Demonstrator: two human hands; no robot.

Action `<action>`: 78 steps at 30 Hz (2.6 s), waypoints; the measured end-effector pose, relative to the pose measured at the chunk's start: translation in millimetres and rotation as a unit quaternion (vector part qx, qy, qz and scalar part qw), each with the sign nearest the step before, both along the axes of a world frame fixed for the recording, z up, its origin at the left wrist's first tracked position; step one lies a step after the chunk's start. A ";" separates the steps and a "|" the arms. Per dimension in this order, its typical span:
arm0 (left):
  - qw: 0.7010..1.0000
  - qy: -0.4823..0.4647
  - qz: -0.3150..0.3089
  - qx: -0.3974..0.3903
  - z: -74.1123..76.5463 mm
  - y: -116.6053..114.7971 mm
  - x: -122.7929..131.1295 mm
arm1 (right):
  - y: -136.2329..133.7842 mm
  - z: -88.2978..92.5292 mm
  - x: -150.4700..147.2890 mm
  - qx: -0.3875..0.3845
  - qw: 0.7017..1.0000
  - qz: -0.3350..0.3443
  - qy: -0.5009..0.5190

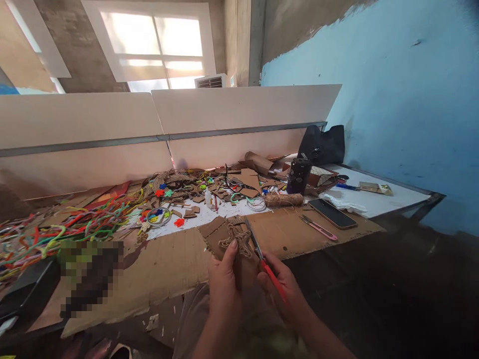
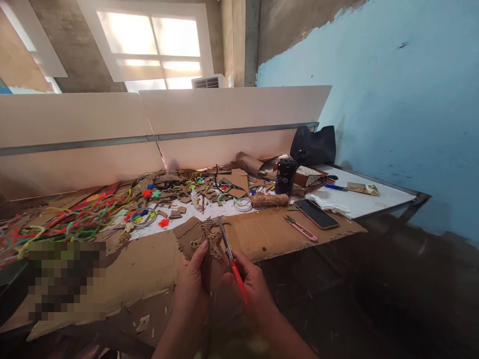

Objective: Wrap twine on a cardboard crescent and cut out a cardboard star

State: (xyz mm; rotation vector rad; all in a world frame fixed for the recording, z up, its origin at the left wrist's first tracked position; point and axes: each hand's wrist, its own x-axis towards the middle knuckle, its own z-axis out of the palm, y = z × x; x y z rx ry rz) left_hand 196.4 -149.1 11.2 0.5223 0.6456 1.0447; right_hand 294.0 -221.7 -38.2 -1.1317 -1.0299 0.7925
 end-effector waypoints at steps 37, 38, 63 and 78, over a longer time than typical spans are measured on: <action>0.995 0.056 -0.034 0.081 12.0 8.9 -14.1 | -21.0 33.3 34.5 -0.077 0.976 0.016 -0.204; 0.994 0.059 -0.031 0.083 11.8 9.1 -14.4 | -21.0 34.0 34.6 -0.074 0.976 0.013 -0.206; 0.973 0.119 -0.122 0.158 17.2 24.3 -39.5 | -37.3 52.2 70.3 -0.142 0.960 0.046 -0.237; 0.952 0.156 -0.183 0.190 32.4 42.9 -62.3 | -47.0 92.3 88.6 -0.189 0.896 0.104 -0.388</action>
